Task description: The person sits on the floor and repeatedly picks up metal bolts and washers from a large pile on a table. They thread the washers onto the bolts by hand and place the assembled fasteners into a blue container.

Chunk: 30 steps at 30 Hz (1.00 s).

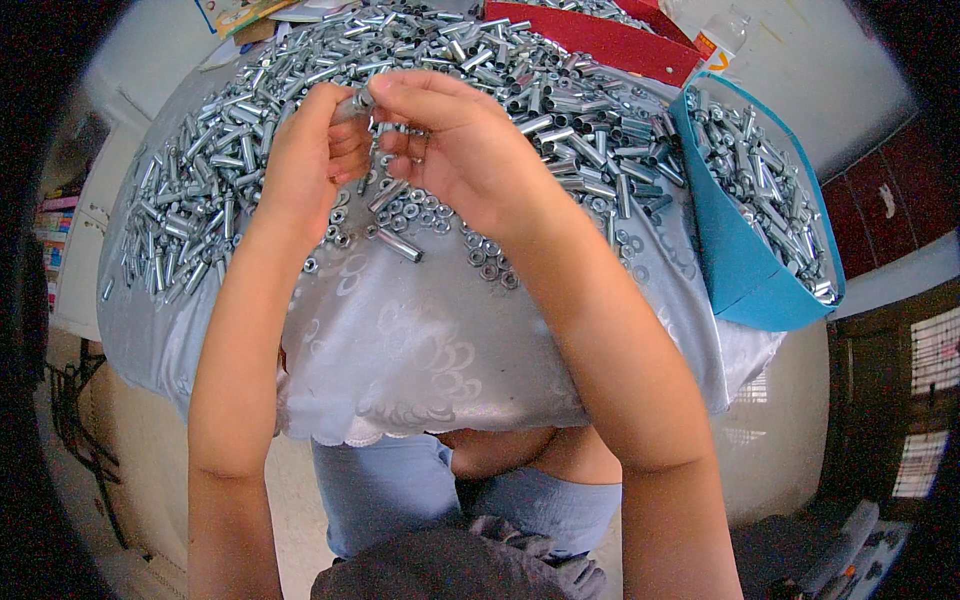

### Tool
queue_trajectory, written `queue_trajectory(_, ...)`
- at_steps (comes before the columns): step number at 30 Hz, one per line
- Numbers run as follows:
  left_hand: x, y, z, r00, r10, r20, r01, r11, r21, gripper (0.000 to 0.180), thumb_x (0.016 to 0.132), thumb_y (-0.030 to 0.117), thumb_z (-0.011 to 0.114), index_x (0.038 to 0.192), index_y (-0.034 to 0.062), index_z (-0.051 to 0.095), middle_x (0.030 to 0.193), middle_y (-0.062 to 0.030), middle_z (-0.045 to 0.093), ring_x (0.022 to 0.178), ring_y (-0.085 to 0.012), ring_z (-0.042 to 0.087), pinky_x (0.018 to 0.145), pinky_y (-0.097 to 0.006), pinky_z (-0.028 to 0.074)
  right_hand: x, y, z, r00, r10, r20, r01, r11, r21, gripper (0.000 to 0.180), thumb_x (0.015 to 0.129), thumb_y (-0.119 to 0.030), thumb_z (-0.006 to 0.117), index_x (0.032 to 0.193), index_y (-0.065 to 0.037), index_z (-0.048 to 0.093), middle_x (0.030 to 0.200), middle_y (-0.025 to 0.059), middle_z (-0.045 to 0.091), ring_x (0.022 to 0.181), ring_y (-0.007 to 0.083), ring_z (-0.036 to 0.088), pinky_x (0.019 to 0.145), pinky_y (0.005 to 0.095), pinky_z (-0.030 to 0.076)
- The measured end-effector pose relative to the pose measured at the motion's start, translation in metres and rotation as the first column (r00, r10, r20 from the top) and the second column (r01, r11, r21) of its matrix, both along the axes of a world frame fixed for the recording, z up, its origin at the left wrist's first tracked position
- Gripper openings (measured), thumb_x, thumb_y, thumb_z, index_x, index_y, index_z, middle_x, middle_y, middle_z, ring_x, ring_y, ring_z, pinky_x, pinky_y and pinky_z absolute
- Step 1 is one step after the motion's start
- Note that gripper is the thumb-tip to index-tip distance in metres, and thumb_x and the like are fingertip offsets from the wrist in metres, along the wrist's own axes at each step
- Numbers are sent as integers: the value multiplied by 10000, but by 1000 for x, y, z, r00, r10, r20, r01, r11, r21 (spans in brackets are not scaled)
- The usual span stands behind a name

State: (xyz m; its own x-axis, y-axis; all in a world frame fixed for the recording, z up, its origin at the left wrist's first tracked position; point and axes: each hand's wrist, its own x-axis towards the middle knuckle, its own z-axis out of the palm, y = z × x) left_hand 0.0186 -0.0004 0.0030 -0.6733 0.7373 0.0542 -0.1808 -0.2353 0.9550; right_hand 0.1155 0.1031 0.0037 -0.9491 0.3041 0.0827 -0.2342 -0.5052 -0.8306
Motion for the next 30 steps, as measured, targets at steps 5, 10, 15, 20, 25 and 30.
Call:
queue_trajectory(5,0,0,-1,987,-52,154,47,998,35,349,823,263,447,530,167,285,470,67,252,398,-54,212,409,-229,199,-4,-13,0,937,-315,-152,349,855,383,231,810,-192,611,963,-20,616,771,15,599,666,71,518,622,199,413)
queue_trajectory(10,-1,-1,2,985,-46,164,44,999,13,366,823,265,447,525,172,255,465,65,229,393,-58,201,406,-227,195,-5,-9,0,891,-351,-288,453,731,510,184,771,-140,653,885,4,640,767,57,634,688,80,561,633,217,453)
queue_trajectory(15,-2,1,1,996,20,91,-13,997,-70,360,808,274,455,523,178,257,464,69,239,396,-55,204,404,-227,191,-4,-4,-2,866,-398,-303,489,543,683,208,780,-186,650,788,19,616,690,35,604,627,63,519,569,207,423)
queue_trajectory(20,-1,1,0,998,56,42,-51,992,-120,359,807,277,459,521,179,264,467,71,238,396,-55,203,404,-226,191,-1,-3,2,895,-415,-162,387,545,744,255,778,-228,652,730,16,593,633,19,572,587,57,486,536,207,401)
queue_trajectory(25,-7,1,-5,998,35,55,-29,994,-108,360,808,279,459,519,177,270,456,75,239,384,-54,210,399,-222,197,0,-2,3,908,-371,-197,387,557,735,230,765,-202,661,771,22,612,656,27,586,597,62,497,554,208,411)
queue_trajectory(30,-9,1,-4,994,13,105,-5,996,-84,358,815,279,449,518,177,276,445,75,249,375,-52,220,395,-216,208,-4,5,-2,894,-289,-343,449,558,698,192,736,-128,679,841,25,630,716,44,611,614,74,516,594,221,441)
